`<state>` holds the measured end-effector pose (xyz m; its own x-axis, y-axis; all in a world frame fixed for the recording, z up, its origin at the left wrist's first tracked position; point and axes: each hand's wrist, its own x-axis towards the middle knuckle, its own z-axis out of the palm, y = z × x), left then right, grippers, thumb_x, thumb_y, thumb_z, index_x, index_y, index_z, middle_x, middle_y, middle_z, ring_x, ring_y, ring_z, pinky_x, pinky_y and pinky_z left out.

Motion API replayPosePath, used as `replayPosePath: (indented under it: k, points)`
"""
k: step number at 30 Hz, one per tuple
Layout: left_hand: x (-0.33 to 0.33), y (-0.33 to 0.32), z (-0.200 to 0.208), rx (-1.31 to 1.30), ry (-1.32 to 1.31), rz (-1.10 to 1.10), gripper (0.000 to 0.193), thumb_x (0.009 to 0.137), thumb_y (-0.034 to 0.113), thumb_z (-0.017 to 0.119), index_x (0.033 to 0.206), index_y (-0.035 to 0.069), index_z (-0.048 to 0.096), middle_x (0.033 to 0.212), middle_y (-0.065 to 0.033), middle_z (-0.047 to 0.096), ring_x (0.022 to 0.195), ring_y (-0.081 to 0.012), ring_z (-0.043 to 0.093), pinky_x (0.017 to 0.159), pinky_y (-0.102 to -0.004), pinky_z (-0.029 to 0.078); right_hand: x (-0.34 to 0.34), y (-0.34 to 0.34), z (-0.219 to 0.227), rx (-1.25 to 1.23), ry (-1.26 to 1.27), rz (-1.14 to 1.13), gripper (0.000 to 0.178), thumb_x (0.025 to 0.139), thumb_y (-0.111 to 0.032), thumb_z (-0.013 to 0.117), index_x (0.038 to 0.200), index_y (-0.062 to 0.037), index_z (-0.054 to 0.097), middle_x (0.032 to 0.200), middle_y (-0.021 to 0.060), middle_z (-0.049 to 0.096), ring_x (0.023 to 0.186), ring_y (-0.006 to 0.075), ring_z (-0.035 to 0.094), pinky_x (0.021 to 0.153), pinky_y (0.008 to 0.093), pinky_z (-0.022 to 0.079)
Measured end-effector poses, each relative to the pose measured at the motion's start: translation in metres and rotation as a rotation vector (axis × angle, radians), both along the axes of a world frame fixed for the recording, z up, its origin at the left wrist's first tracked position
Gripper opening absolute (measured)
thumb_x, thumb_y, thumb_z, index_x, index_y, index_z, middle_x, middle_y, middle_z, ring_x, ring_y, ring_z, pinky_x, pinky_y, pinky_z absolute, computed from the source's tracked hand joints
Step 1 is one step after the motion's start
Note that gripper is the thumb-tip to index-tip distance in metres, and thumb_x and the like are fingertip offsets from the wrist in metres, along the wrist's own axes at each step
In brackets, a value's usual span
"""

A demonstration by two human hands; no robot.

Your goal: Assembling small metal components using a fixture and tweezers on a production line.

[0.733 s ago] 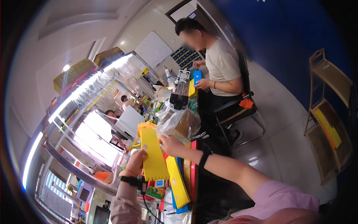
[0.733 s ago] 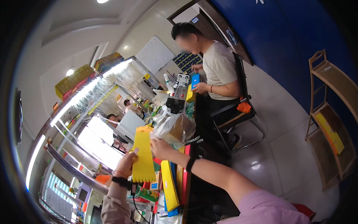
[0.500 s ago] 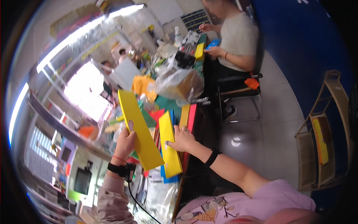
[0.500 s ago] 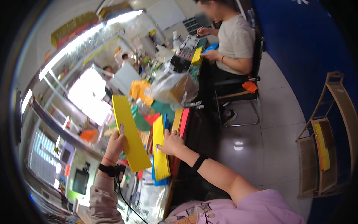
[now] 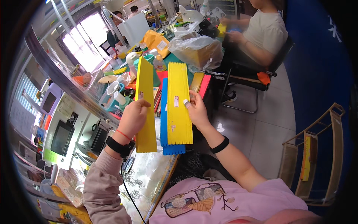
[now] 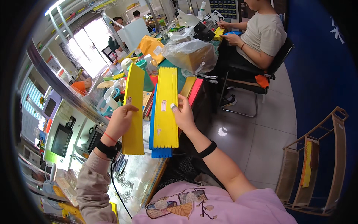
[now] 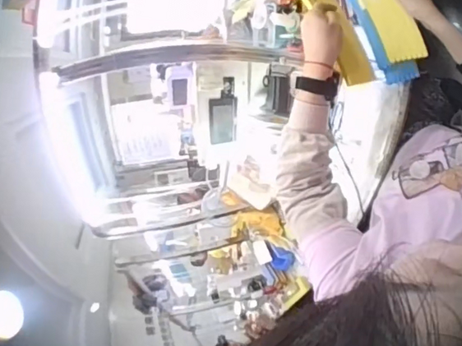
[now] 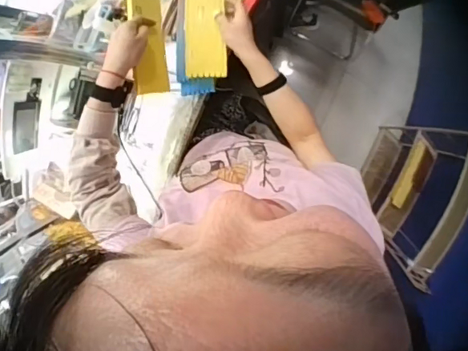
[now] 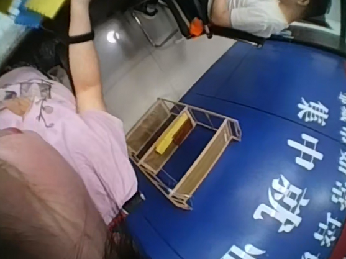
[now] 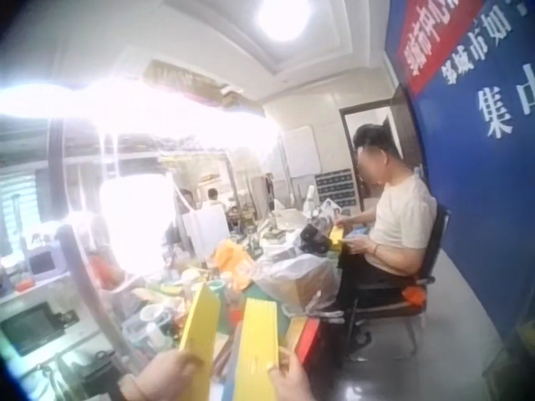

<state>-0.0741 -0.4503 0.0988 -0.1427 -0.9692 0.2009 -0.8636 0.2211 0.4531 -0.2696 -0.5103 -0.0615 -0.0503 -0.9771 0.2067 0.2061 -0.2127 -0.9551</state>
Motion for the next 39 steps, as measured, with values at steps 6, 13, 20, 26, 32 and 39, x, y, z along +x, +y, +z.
replayPosePath:
  k: [6,13,20,26,32,39]
  points:
    - [-0.031,-0.001,0.008,0.097,0.145,-0.074,0.038,0.093,0.031,0.057,0.097,-0.005,0.067,0.081,-0.0183,0.069,0.074,-0.0264,0.068,0.068,-0.0346,0.051,0.006,0.03,0.06,-0.224,-0.324,0.005,0.045,0.096,-0.002,0.052,0.138,-0.0044,0.036,0.109,0.0106,0.054,0.099,0.0161,0.058,0.088,0.0256,0.047]
    - [-0.059,-0.026,0.022,0.334,0.606,-0.179,0.032,0.092,0.022,0.059,0.099,-0.009,0.064,0.086,-0.007,0.068,0.069,-0.011,0.064,0.063,-0.0239,0.05,-0.033,-0.01,0.083,-0.795,0.388,-0.344,0.025,0.089,0.001,0.054,0.112,-0.0054,0.059,0.106,0.0117,0.057,0.1,0.0273,0.058,0.088,0.0341,0.047]
    - [-0.086,-0.066,0.045,0.377,0.821,-0.103,0.031,0.09,0.019,0.059,0.099,-0.01,0.064,0.09,-0.0097,0.068,0.074,-0.0179,0.066,0.067,-0.0274,0.052,-0.073,-0.054,0.11,-0.907,0.441,-0.103,0.026,0.081,0.003,0.055,0.103,-0.0073,0.064,0.1,0.0126,0.062,0.103,0.0331,0.057,0.089,0.0391,0.046]
    - [-0.139,-0.105,0.072,0.296,0.709,-0.109,0.033,0.087,0.02,0.062,0.098,-0.011,0.063,0.089,-0.0117,0.067,0.071,-0.0215,0.067,0.063,-0.0303,0.054,-0.111,-0.099,0.122,-0.827,0.419,-0.12,0.029,0.083,0.003,0.05,0.106,-0.0064,0.066,0.103,0.0128,0.063,0.103,0.0297,0.06,0.091,0.037,0.046]
    - [-0.151,-0.134,0.086,0.303,0.752,-0.03,0.035,0.083,0.021,0.064,0.099,-0.011,0.061,0.085,-0.0131,0.067,0.068,-0.0252,0.068,0.063,-0.034,0.056,-0.115,-0.122,0.141,-0.726,0.397,-0.057,0.03,0.083,0.003,0.048,0.106,-0.0047,0.066,0.101,0.0118,0.065,0.099,0.0254,0.062,0.088,0.0333,0.047]
    - [-0.15,-0.155,0.089,0.257,0.597,-0.019,0.038,0.083,0.025,0.064,0.097,-0.01,0.063,0.084,-0.0129,0.067,0.067,-0.0251,0.068,0.062,-0.0335,0.055,-0.106,-0.142,0.132,-0.702,0.32,-0.048,0.027,0.083,-0.002,0.05,0.106,-0.0075,0.064,0.105,0.0124,0.063,0.1,0.0278,0.061,0.089,0.0344,0.047]
